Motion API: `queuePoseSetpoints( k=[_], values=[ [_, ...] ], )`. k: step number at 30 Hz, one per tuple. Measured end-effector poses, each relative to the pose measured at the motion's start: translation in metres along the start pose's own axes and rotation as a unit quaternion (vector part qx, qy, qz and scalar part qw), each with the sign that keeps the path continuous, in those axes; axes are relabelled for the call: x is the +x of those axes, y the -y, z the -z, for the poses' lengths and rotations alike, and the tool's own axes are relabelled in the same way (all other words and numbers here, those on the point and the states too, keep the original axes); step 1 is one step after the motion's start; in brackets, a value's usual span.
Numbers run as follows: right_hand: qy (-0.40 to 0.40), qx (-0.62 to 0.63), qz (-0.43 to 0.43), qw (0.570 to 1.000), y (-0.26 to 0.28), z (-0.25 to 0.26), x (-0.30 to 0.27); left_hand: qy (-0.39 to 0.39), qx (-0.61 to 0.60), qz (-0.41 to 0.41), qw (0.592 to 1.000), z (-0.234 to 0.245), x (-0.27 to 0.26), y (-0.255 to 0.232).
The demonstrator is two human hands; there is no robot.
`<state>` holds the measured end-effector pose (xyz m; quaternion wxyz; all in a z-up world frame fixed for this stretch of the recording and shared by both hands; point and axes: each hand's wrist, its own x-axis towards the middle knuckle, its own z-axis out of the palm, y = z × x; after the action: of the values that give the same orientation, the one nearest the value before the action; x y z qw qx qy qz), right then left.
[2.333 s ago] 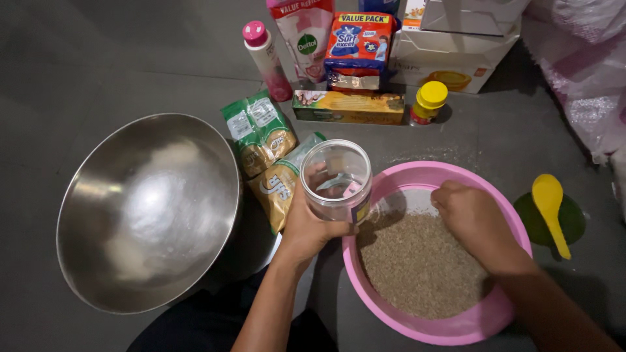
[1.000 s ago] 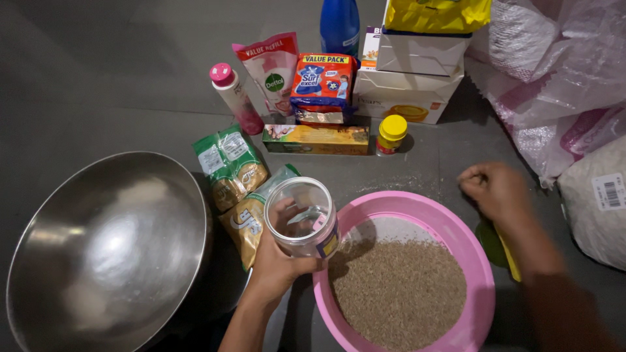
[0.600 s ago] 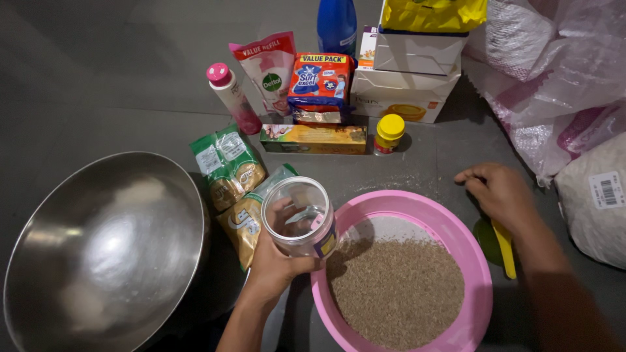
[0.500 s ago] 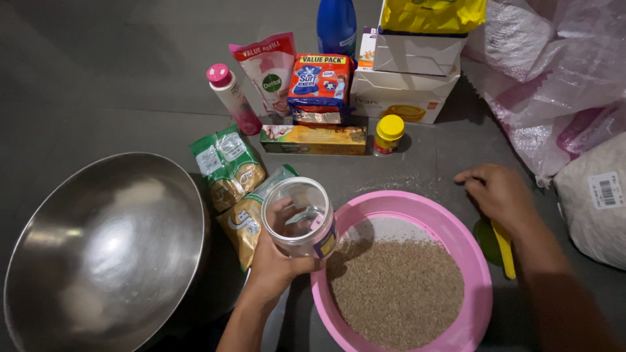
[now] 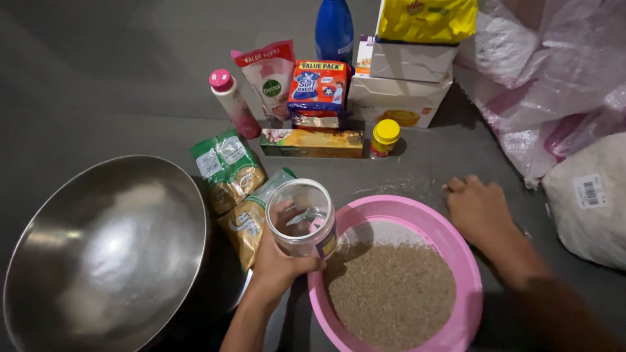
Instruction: The person sits on the floor and sorts through grains in a pink bowl by hand, picking out small debris. They then use a yellow scoop to transfer the grains into a clear plastic container.
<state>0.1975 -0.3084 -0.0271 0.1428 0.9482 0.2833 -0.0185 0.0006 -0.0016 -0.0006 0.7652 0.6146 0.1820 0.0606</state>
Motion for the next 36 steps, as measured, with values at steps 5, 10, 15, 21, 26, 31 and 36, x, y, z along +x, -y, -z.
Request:
queuePoseSetpoints(
  k=[5,10,15,21,26,31,36],
  values=[
    [0.03,0.008,0.022,0.999,-0.013,-0.004,-0.009,0.002,-0.018,-0.014,1.0,0.002,-0.001,0.002],
    [-0.045,0.373,-0.036,0.926,-0.052,-0.025,-0.004,-0.006,0.01,-0.006,1.0,0.001,0.0,-0.001],
    [0.035,0.746,-0.187,0.638,-0.058,-0.04,-0.014,-0.008,0.036,-0.018,0.999,0.0,-0.001,0.001],
    [0.041,0.767,-0.205,0.607,-0.06,-0.032,-0.009,0.004,0.0,-0.009,1.0,0.0,0.0,-0.002],
    [0.013,0.682,-0.237,0.692,-0.06,-0.021,-0.005,0.009,-0.031,-0.005,0.999,-0.002,0.0,-0.005],
    [-0.047,0.4,-0.195,0.894,-0.075,-0.031,-0.008,0.007,-0.012,-0.005,1.0,-0.001,-0.001,-0.005],
    [0.055,0.244,-0.137,0.959,-0.124,-0.071,-0.006,0.001,-0.007,0.003,1.0,-0.002,0.0,-0.005]
  ],
)
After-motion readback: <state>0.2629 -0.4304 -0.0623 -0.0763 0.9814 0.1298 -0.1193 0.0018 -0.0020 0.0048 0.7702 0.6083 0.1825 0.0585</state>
